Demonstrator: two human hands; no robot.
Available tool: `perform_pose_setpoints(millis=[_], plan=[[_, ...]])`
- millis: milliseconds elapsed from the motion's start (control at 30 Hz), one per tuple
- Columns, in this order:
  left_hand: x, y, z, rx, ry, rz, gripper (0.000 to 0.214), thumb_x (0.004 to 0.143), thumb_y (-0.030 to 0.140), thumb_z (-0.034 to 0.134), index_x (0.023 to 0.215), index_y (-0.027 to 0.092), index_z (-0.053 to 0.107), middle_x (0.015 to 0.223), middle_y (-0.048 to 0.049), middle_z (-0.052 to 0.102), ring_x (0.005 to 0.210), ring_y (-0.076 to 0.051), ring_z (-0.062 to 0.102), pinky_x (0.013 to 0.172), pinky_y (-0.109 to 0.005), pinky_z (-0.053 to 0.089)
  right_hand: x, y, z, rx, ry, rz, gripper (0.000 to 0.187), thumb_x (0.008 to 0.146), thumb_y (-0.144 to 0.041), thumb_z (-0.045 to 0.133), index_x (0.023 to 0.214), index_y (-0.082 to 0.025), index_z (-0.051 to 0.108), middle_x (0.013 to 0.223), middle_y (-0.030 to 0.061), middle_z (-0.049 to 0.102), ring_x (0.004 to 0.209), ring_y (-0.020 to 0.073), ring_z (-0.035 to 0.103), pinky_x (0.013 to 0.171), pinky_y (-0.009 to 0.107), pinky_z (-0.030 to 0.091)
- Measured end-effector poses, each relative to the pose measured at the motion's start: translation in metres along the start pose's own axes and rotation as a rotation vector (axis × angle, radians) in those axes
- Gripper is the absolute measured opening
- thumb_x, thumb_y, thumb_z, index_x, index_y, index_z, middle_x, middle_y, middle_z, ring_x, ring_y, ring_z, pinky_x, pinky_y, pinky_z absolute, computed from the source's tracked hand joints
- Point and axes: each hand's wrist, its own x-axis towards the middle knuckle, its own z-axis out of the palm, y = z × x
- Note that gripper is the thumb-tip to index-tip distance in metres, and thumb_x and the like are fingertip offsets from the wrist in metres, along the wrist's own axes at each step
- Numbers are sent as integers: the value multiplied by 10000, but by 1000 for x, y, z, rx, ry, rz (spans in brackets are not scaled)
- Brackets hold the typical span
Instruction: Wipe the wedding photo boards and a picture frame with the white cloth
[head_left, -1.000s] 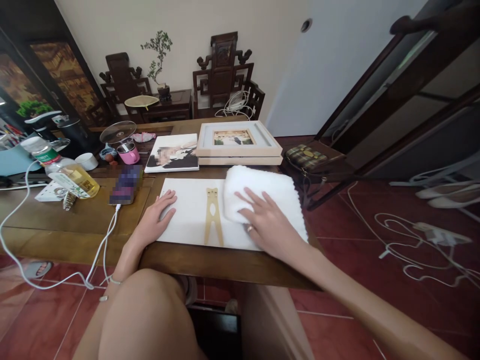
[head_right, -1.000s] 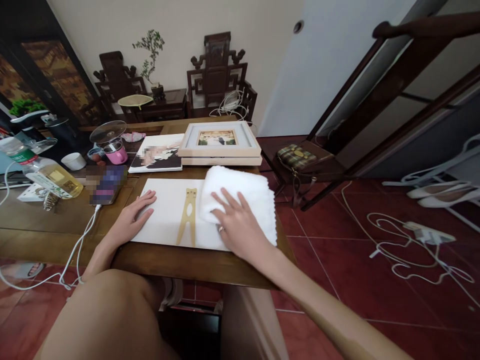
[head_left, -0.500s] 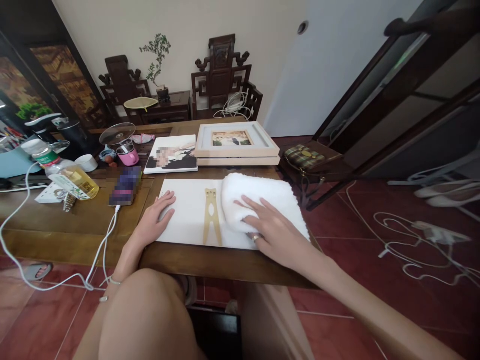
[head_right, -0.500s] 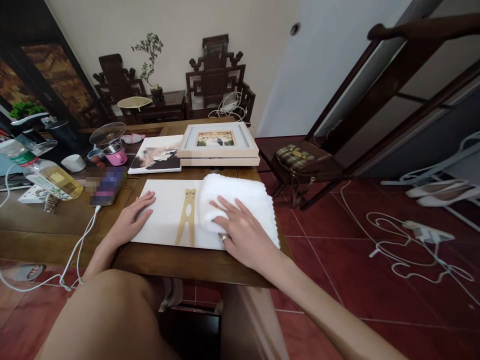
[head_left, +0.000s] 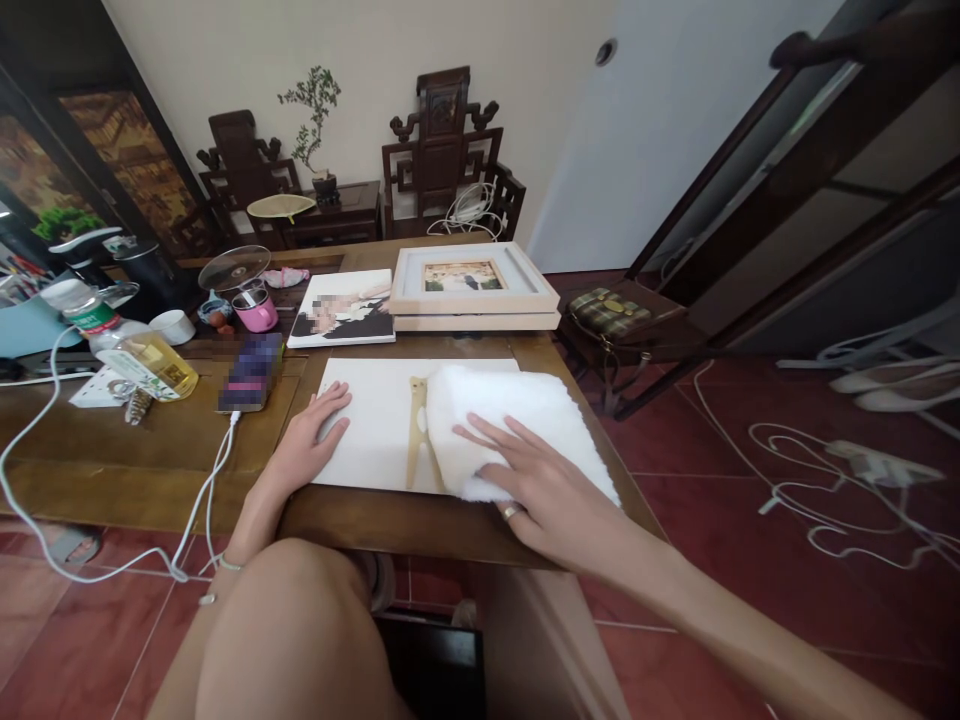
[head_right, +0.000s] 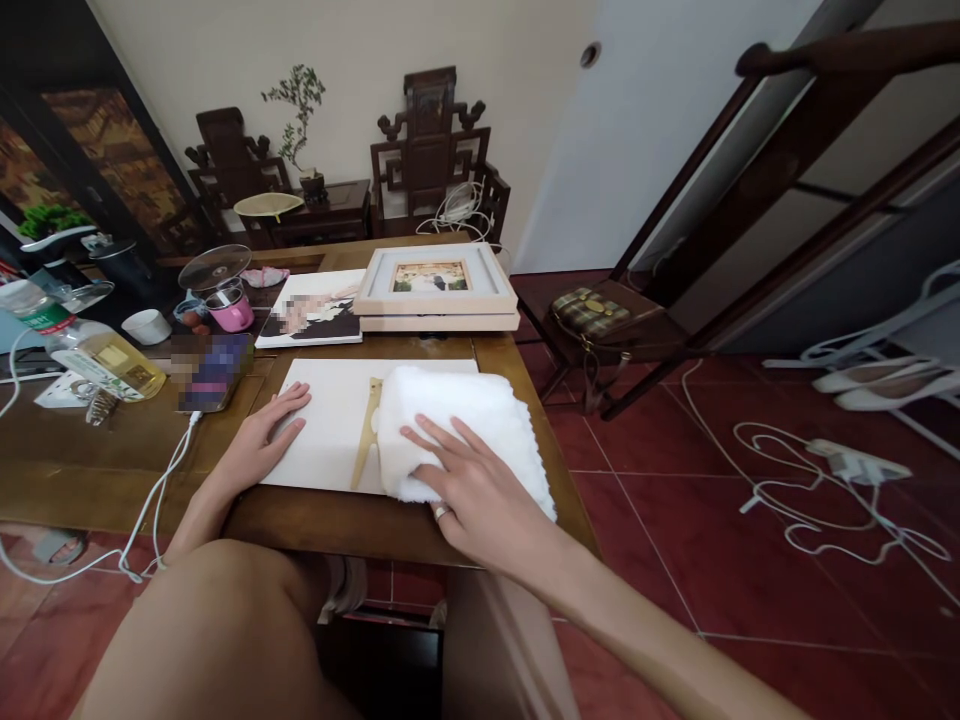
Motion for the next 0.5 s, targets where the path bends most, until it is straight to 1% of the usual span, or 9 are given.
perform_pose_setpoints(millis=[133, 233, 367, 433, 500], plan=[[-1, -1, 0, 1, 5, 4, 414, 923, 397, 462, 1254, 178, 578, 1423, -113, 501, 1380, -227, 380, 1169, -464, 227, 13, 13, 3, -104, 27, 70, 328, 710, -5, 448, 926, -143, 655, 1436, 160, 463, 1399, 297, 284, 1131, 553, 270], [-1, -1, 0, 3, 4, 8, 411, 925, 392, 459, 1254, 176, 578, 1425, -116, 498, 1382, -225, 375, 1169, -464, 226, 24, 14, 10, -164, 58, 112, 306, 731, -20, 481, 956, -124, 661, 1428, 183, 466, 1389, 328, 297, 1125, 566, 264], [-1, -1, 0, -1, 3, 6, 414, 925, 380, 465, 1259, 162, 574, 1425, -123, 496, 1385, -222, 371, 1171, -457, 223, 25, 1, 17, -164, 68, 111, 330, 692, -21, 510, 963, -124, 667, 1441, 189, 440, 1385, 361, 293, 1113, 602, 257], [-1, -1, 0, 0, 3, 5, 416, 927, 377, 463, 1265, 161, 572, 1426, -121, 495, 1385, -219, 372, 1171, -458, 223, 18, -9, 17, -132, 58, 84, 374, 655, -14, 500, 967, -136, 667, 1452, 180, 427, 1392, 355, 276, 1112, 607, 254], [-1, -1, 0, 2, 2, 6, 419, 928, 377, 460, 1271, 162, 571, 1428, -118, 493, 1385, -219, 372, 1170, -460, 226, 8, -19, 17, -96, 59, 62, 381, 622, -12, 487, 932, -141, 667, 1459, 176, 415, 1399, 351, 255, 1116, 607, 248]])
